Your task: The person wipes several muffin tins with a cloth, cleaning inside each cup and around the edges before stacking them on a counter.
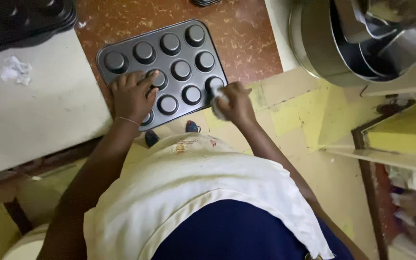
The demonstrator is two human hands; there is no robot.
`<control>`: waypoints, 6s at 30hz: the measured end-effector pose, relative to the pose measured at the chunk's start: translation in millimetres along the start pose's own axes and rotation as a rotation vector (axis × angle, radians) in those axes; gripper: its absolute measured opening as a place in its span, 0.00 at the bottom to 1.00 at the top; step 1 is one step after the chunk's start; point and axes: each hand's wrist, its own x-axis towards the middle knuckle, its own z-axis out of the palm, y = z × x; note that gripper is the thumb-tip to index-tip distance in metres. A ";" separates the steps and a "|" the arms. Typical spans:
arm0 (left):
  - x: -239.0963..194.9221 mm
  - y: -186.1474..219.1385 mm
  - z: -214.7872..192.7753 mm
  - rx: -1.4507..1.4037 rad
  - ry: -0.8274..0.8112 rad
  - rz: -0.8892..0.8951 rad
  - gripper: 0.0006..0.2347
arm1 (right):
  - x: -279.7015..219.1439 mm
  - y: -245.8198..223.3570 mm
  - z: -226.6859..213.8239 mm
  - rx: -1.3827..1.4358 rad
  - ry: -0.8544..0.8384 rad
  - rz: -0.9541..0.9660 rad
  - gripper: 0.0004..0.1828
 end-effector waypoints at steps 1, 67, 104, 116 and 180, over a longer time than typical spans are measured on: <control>1.3 0.4 -1.1 0.003 -0.008 -0.014 0.19 | 9.3 -8.4 -6.7 0.004 -0.016 -0.003 0.23; -92.0 -35.3 63.1 -0.168 0.231 0.374 0.06 | 134.8 -174.9 94.8 -0.358 0.026 -0.430 0.20; -77.1 -17.7 40.0 -0.104 0.274 0.184 0.05 | 176.3 -239.2 87.3 -1.003 -0.463 -0.635 0.14; -75.6 -17.4 44.5 -0.150 0.251 0.182 0.06 | 178.9 -226.1 82.7 -0.646 -0.259 -0.621 0.09; -63.9 -18.9 54.8 -0.133 0.276 0.186 0.05 | 241.3 -261.0 154.0 -0.534 0.071 -1.038 0.13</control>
